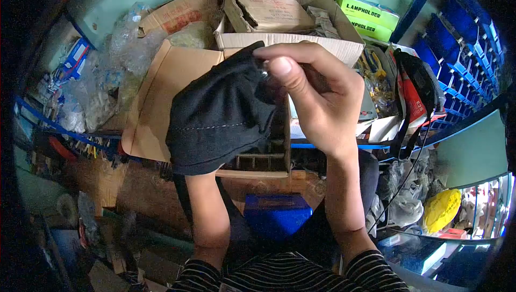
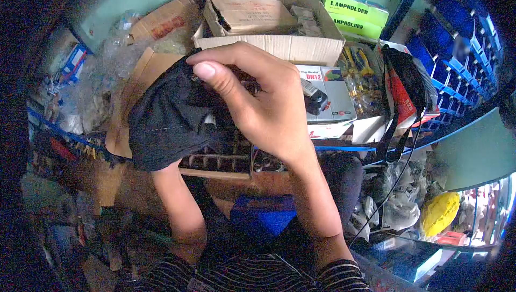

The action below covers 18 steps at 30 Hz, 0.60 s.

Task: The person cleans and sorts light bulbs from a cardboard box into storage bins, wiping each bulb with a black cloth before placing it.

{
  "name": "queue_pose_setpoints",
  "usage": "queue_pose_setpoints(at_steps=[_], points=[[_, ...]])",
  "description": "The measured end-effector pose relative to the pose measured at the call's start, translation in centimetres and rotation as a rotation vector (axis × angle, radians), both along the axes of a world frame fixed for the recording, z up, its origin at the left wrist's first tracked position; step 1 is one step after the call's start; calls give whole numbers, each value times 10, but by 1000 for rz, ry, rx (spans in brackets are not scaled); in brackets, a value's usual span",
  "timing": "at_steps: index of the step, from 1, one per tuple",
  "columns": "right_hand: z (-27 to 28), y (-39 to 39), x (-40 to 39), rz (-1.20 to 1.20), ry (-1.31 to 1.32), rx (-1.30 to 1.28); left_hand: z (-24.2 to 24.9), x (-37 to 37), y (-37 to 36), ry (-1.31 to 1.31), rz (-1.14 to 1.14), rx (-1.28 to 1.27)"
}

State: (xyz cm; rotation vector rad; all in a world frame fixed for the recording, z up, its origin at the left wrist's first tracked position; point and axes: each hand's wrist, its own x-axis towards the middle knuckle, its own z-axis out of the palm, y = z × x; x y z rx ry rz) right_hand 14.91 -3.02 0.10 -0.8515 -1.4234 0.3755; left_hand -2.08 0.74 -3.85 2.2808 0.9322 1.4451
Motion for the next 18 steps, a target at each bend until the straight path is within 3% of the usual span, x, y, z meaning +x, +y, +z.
queue_pose_setpoints(at_steps=[1,5,9,11,18], points=[[0,0,1,-21,-16,21,0,0,0,-17,-4,-9],[0,7,5,-9,319,130,-1,1,0,-104,-18,-52],[-1,-1,-5,84,194,43,-6,2,-2,-234,-38,-113],[-4,-2,-10,79,-20,-15,-10,1,-4,-314,-66,-161],[-8,1,-6,219,111,-91,-20,-6,-9,-502,-92,-269]])
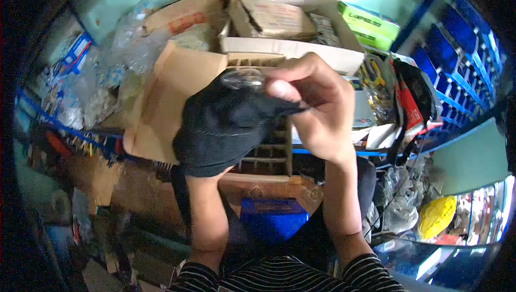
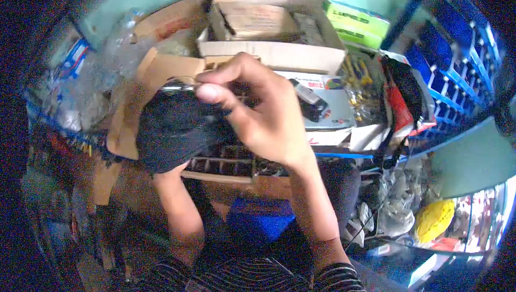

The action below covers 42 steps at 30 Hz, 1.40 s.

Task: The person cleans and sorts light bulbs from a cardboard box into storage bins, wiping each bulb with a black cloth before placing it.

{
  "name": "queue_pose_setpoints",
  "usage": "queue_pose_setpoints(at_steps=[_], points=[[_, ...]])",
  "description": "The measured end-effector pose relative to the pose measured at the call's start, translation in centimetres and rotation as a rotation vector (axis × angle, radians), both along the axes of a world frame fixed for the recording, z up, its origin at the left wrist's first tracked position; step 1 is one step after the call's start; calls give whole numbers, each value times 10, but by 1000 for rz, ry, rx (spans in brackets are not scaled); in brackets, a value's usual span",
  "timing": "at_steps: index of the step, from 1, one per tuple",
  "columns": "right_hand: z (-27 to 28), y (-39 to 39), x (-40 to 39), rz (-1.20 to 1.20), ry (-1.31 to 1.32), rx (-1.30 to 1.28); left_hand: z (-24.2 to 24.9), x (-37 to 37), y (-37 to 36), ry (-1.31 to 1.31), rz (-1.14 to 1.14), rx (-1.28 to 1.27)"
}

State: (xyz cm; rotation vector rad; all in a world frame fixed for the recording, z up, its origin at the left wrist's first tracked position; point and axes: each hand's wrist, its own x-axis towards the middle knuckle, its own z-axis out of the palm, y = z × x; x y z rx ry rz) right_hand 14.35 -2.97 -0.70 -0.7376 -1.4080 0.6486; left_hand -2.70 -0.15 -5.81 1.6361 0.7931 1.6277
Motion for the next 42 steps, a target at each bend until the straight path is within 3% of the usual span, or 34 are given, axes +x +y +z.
queue_pose_setpoints(at_steps=[5,7,13,16,20,22,23,25,27,28,29,31,35,42], points=[[4,-10,22,-82,-88,-74,-13,-28,15,-197,75,-81],[-7,-22,56,-312,-186,-51,-24,-44,12,-258,109,-102],[-60,-74,198,-918,-365,-311,-40,-85,6,-380,167,-125],[-79,-83,224,-986,-536,-437,-35,-93,22,-430,159,-112],[-98,-76,251,-1011,-816,-316,-26,-95,44,-466,148,-96],[-76,-67,227,-1064,-999,-118,-22,-93,51,-489,143,-88],[-68,-58,210,-1029,-842,-13,-21,-91,54,-505,140,-82],[-26,-51,142,-834,-724,-264,-20,-92,57,-527,133,-79],[-9,-37,94,-505,-929,-102,-19,-95,59,-537,130,-73],[-2,-28,63,-350,-863,-188,-18,-98,60,-551,125,-66],[-6,-14,50,-227,-1008,-27,-18,-99,61,-560,123,-65],[-9,6,19,59,-1011,102,-18,-104,61,-559,132,-59],[-13,3,-12,224,-1119,87,-19,-113,60,-579,138,-50],[-11,0,-19,251,-1185,72,-20,-120,57,-568,149,-38]])
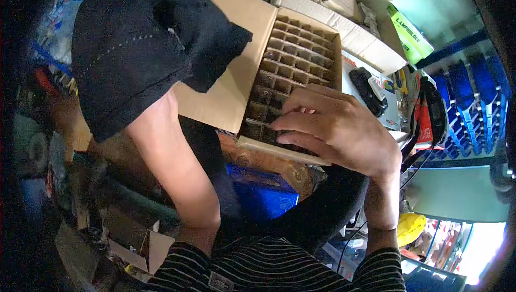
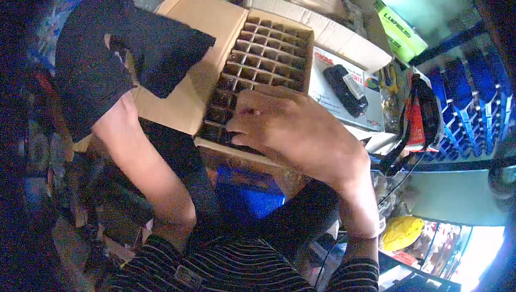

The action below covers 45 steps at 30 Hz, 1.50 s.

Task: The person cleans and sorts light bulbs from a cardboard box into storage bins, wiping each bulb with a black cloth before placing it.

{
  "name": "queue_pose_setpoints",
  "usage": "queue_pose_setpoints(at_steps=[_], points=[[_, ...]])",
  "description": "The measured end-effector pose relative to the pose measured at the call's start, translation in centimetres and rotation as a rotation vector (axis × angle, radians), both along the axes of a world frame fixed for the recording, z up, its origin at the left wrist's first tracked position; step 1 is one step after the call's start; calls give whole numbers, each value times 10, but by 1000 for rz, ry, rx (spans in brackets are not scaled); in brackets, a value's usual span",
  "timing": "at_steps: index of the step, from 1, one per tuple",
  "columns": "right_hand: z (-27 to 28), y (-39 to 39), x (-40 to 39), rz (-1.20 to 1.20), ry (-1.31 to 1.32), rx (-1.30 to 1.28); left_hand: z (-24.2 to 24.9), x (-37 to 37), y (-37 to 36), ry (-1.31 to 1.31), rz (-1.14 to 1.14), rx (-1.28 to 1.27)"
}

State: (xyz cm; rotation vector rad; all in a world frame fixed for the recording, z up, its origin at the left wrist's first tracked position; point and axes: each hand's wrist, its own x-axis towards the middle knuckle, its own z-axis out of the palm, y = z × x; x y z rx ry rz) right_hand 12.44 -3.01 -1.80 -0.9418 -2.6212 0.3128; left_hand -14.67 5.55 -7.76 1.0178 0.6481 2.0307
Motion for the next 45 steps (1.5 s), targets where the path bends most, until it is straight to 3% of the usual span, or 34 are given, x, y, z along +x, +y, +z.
queue_pose_setpoints(at_steps=[4,7,10,13,19,23,27,32,35,45], points=[[10,1,-9,111,-37,96,1,2,2,11,-8,10],[12,1,-10,90,-52,13,3,6,0,47,-16,3],[5,9,-3,119,131,6,2,14,-5,77,-35,-5],[23,20,13,82,243,-171,4,17,-8,119,-37,-18],[33,23,32,-172,844,68,6,35,-10,250,-83,-28],[14,20,24,-206,1107,6,8,54,-17,431,-131,-29],[16,9,23,-303,1148,-180,12,71,-24,594,-175,-3],[15,8,26,-339,1014,-56,16,87,-30,711,-201,34],[21,1,26,-410,1010,-164,17,92,-31,749,-203,55],[19,4,34,-190,1037,-16,23,101,-29,778,-201,89]])
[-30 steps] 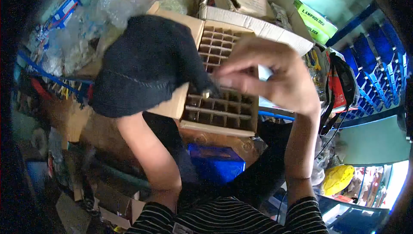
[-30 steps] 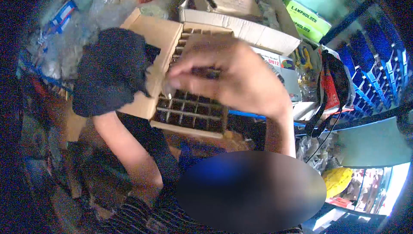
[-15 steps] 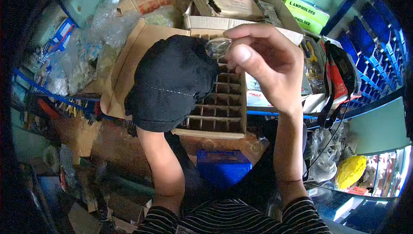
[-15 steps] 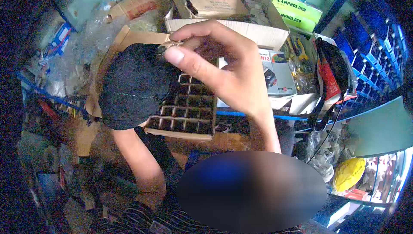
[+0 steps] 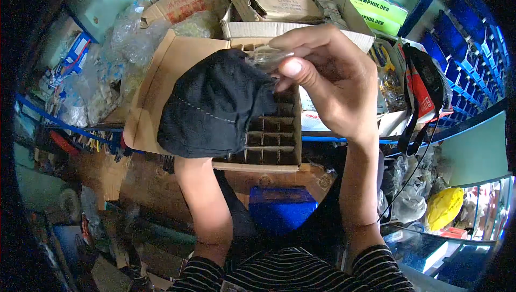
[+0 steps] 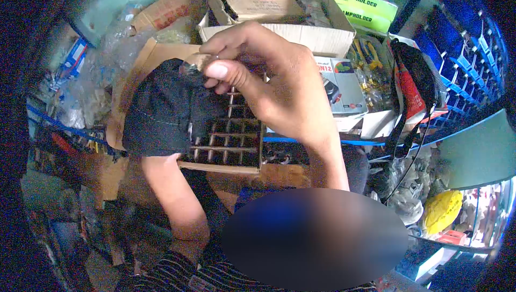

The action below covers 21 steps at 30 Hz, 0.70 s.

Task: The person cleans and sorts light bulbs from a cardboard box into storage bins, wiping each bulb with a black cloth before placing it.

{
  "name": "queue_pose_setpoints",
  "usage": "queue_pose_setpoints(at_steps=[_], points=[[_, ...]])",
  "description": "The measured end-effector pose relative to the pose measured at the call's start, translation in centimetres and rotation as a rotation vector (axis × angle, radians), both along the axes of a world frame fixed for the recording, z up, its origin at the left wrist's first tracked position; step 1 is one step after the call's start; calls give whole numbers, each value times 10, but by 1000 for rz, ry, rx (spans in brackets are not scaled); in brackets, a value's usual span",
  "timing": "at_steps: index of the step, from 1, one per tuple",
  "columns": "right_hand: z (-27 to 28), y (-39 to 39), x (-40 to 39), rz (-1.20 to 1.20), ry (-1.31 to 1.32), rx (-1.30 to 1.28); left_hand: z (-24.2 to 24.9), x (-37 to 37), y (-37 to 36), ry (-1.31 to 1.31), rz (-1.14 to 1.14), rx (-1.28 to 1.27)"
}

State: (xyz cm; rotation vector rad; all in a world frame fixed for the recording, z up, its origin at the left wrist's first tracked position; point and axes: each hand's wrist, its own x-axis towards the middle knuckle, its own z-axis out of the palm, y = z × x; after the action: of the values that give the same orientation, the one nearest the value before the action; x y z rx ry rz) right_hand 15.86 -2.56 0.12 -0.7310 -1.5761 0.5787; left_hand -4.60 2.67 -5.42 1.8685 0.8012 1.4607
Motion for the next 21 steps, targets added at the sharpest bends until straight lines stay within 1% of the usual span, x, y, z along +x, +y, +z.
queue_pose_setpoints(at_steps=[2,5,8,9,10,14,15,18,21], points=[[-6,5,-1,49,98,34,2,0,0,-3,-1,-3],[-8,13,12,-31,76,161,6,-6,1,-12,-7,-12],[-4,5,0,8,238,10,7,-6,1,-10,-5,-9],[-5,2,-8,8,212,-69,7,-5,-1,-5,-5,-7],[-8,5,-15,16,193,-48,6,-4,-2,2,-5,-1],[-22,12,-37,-216,-8,183,2,2,-10,46,13,35],[-20,14,-39,-163,107,216,1,3,-12,58,21,45],[-9,11,-29,-105,208,258,-4,5,-20,84,42,65],[-10,12,-32,-185,218,298,-11,5,-33,97,56,84]])
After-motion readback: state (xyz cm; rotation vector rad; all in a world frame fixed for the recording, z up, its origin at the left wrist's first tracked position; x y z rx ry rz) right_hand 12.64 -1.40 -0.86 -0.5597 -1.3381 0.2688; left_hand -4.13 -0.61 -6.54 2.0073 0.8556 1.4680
